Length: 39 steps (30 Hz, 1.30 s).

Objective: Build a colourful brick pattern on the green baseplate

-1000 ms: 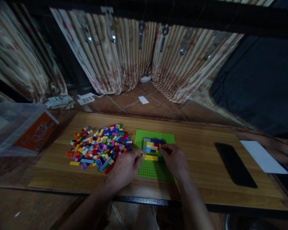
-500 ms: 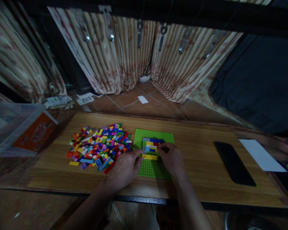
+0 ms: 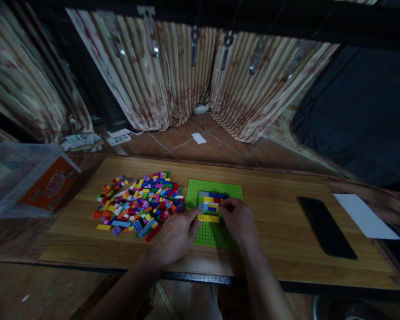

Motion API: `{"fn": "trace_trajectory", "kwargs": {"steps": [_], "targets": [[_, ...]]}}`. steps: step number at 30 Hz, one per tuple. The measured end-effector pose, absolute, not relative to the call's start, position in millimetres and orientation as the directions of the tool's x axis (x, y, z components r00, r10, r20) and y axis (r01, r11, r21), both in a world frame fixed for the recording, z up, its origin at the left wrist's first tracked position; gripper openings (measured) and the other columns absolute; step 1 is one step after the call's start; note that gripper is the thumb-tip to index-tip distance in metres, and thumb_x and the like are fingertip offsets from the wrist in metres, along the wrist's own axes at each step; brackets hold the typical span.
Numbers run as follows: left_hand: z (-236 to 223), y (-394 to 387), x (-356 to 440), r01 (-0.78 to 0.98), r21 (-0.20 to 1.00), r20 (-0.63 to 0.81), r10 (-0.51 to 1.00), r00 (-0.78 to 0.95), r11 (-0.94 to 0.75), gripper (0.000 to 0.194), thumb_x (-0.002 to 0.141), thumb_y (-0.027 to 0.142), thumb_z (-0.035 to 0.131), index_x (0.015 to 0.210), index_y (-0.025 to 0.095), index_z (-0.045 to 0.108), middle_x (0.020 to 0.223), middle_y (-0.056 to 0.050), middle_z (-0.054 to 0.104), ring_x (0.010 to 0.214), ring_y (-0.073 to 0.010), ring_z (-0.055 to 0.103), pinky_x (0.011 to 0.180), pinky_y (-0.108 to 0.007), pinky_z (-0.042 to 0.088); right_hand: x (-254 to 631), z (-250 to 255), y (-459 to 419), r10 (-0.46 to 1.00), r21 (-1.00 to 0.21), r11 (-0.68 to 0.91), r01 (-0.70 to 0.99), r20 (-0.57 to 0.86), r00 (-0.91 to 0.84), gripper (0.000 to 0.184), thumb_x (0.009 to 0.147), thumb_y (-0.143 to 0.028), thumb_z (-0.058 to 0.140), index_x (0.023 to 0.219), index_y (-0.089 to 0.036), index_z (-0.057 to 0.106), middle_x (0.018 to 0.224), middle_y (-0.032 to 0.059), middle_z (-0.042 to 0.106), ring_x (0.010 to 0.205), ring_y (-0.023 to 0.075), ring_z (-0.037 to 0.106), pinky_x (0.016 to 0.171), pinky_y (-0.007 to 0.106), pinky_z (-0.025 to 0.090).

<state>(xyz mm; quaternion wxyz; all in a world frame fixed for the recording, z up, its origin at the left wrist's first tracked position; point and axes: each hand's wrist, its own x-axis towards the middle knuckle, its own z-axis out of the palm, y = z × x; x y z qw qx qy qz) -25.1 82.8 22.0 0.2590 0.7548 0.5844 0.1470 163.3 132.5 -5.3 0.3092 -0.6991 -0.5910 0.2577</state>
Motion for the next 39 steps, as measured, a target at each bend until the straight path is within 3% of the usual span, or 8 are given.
{"fn": "trace_trajectory", "kwargs": {"steps": [28,39], "targets": [[24.7,82.9,-24.0,0.8,0.572,-0.098,0.954,0.284,-0.18,0.035,0.09,0.025,0.042,0.122,0.022,0.056,0.094,-0.008,0.072,0.09,-0.0242,0.068,0.082,-0.037,0.051,163.4,-5.6,133.6,0.99,-0.719,-0.085,0.69,0.02,0.142,0.016,0.066,-0.034,0.062,0.071,-0.019,0.068,0.073,0.004,0.069,0.068,0.019,0.064,0.068,0.033,0.048],[19.6,83.6,-24.3,0.803,0.565,-0.094,0.952,0.29,-0.189,0.034,0.091,0.025,0.042,0.122,0.022,0.055,0.097,-0.008,0.072,0.091,-0.0232,0.067,0.084,-0.036,0.051,160.8,-6.4,133.6,0.991,-0.657,-0.063,0.751,0.046,0.124,0.013,0.07,-0.029,0.059,0.072,-0.019,0.067,0.076,0.0051,0.069,0.069,0.0188,0.063,0.068,0.032,0.047]]}}
